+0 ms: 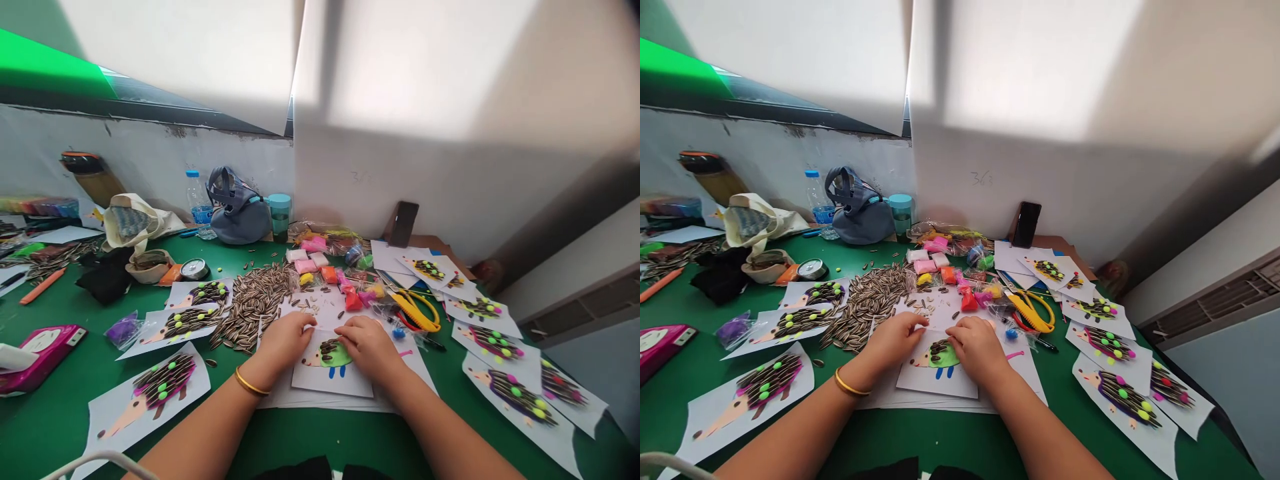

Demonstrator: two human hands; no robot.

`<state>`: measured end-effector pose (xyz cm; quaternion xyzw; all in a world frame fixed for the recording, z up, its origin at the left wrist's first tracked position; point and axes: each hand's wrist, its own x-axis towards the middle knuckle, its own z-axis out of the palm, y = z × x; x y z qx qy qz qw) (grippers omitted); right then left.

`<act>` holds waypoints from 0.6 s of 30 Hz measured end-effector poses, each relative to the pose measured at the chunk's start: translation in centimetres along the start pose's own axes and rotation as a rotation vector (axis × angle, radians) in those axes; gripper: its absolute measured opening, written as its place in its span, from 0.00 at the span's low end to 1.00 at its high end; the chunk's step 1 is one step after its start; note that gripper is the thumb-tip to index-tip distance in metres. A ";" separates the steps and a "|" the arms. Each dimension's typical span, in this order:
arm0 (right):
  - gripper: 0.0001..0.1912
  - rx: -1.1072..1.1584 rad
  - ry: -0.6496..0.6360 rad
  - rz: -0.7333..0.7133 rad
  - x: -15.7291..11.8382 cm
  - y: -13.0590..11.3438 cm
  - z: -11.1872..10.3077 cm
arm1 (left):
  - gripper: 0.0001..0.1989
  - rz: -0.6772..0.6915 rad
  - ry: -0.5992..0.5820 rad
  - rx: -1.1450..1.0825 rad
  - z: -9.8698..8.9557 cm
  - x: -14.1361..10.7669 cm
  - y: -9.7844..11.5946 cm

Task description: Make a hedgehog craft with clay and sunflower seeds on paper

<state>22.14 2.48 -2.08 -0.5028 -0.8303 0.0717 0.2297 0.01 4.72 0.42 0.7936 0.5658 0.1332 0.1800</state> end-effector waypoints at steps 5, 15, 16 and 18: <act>0.09 0.030 0.038 0.009 0.1 0.1 -0.4 | 0.12 -0.117 0.099 0.170 -0.6 1.0 -0.7; 0.09 0.116 0.104 0.029 0.0 -0.3 -0.9 | 0.13 -0.161 0.103 0.224 -0.5 1.6 -0.3; 0.09 0.127 0.120 0.028 0.0 -0.4 -0.9 | 0.13 -0.162 0.130 0.198 -0.6 1.6 -0.3; 0.09 0.154 0.159 0.024 0.0 -0.8 -1.0 | 0.11 -0.179 0.174 0.027 -0.6 1.6 -0.1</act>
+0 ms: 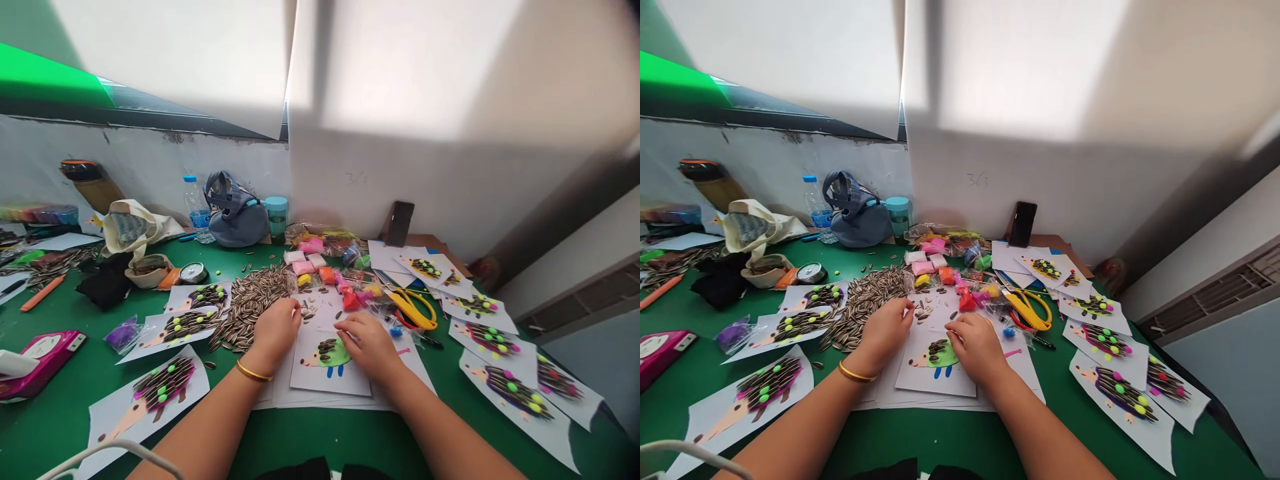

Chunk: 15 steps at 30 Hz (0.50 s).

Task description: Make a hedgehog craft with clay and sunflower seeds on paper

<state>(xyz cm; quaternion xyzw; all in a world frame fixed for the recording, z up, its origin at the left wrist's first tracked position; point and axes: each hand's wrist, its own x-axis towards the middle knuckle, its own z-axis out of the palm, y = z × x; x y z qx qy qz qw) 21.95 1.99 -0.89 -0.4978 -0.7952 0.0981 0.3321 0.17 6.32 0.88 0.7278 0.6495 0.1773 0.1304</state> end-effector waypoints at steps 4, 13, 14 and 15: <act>0.13 0.088 0.053 -0.027 0.0 -1.4 0.0 | 0.10 -0.053 -0.102 -0.723 0.2 -1.0 1.3; 0.10 0.246 0.078 -0.018 -0.3 -2.1 0.2 | 0.15 -0.191 -0.396 -1.196 -0.1 -3.3 3.3; 0.10 0.274 0.077 -0.002 -0.3 -2.0 0.2 | 0.15 -0.179 -0.407 -1.192 0.0 -3.3 3.2; 0.10 0.303 0.074 0.021 -0.3 -1.9 0.3 | 0.15 -0.165 -0.417 -1.186 0.0 -3.2 3.2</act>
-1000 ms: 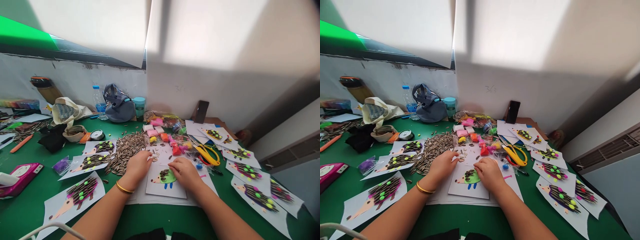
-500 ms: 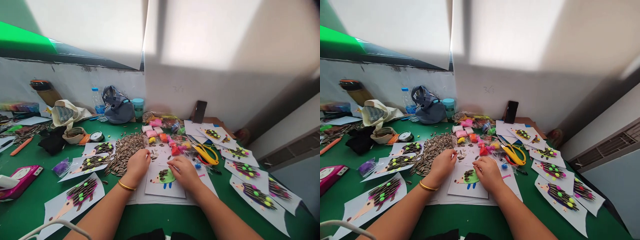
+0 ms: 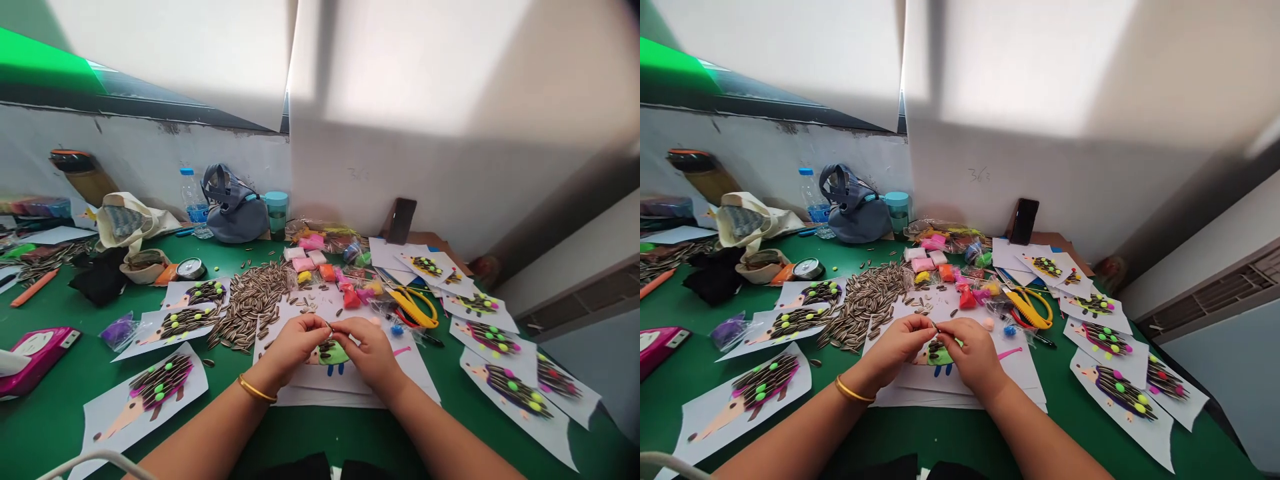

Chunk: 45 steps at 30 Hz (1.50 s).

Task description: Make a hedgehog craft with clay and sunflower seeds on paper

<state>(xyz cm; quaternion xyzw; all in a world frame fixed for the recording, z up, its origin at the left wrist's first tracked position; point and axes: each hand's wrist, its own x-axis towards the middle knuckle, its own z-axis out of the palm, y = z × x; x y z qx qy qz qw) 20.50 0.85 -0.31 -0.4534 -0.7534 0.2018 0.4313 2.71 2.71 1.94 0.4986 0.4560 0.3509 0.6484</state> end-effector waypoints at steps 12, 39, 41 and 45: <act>0.09 -0.153 -0.179 0.101 -1.1 1.3 -1.2 | 0.13 0.155 0.140 0.878 -3.1 0.8 0.0; 0.10 -0.562 -0.239 -0.200 -2.1 1.6 1.0 | 0.13 0.060 0.100 1.213 -3.5 0.9 -0.2; 0.10 -0.565 -0.237 -0.210 -2.1 1.7 1.1 | 0.13 0.054 0.100 1.216 -3.5 0.9 -0.3; 0.10 -0.565 -0.220 -0.224 -2.1 1.8 1.2 | 0.12 0.057 0.104 1.218 -3.5 0.9 -0.3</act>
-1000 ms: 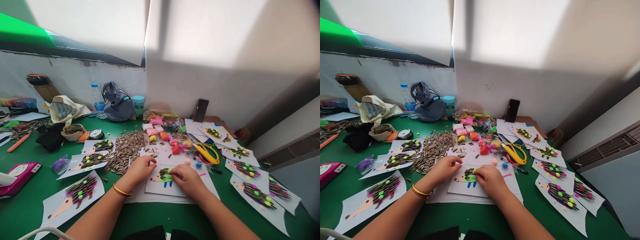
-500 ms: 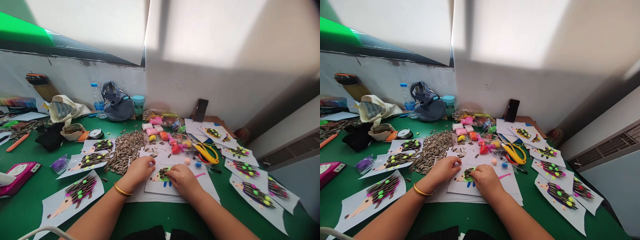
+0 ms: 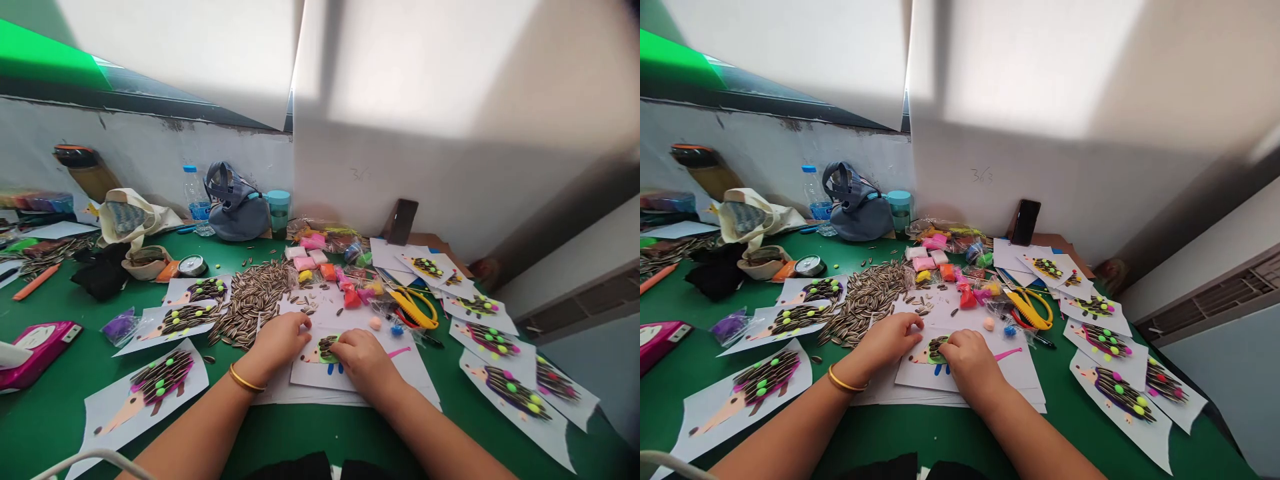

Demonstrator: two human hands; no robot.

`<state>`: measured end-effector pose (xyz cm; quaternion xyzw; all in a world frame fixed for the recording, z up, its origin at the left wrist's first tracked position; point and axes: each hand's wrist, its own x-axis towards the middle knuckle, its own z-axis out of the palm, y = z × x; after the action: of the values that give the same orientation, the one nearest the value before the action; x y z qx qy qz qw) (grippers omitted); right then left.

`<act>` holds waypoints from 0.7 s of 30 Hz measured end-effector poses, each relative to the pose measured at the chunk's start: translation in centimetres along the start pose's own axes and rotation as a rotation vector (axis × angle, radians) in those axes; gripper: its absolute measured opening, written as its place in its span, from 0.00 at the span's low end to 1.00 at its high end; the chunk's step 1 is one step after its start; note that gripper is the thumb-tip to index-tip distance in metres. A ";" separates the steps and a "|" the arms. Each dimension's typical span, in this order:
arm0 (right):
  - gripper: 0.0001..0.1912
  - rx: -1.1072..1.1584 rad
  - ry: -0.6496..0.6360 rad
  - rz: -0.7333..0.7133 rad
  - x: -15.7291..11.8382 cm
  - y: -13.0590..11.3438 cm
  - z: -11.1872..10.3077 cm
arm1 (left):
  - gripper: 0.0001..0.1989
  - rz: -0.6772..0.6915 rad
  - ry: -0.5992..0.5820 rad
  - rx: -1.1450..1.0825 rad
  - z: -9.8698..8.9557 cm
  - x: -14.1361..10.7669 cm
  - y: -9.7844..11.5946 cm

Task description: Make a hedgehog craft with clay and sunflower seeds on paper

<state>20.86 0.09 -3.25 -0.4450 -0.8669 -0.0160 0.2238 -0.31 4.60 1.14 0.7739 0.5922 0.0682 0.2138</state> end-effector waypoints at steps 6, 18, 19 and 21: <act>0.10 0.036 0.035 0.018 0.0 -0.2 -0.3 | 0.13 -0.003 -0.005 0.002 -0.1 0.0 0.1; 0.08 0.060 0.030 0.037 0.0 -0.3 0.0 | 0.13 0.006 0.003 0.001 0.1 0.0 0.0; 0.08 0.065 0.029 0.037 0.0 -0.3 0.0 | 0.12 0.009 0.002 -0.005 0.1 0.0 0.0; 0.08 0.092 0.022 0.042 0.0 -0.3 -0.4 | 0.11 0.010 0.019 -0.023 0.2 0.2 -0.2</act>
<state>20.76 -0.20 -2.88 -0.4519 -0.8548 0.0237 0.2541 -0.39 4.78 0.85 0.7738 0.5893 0.0836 0.2168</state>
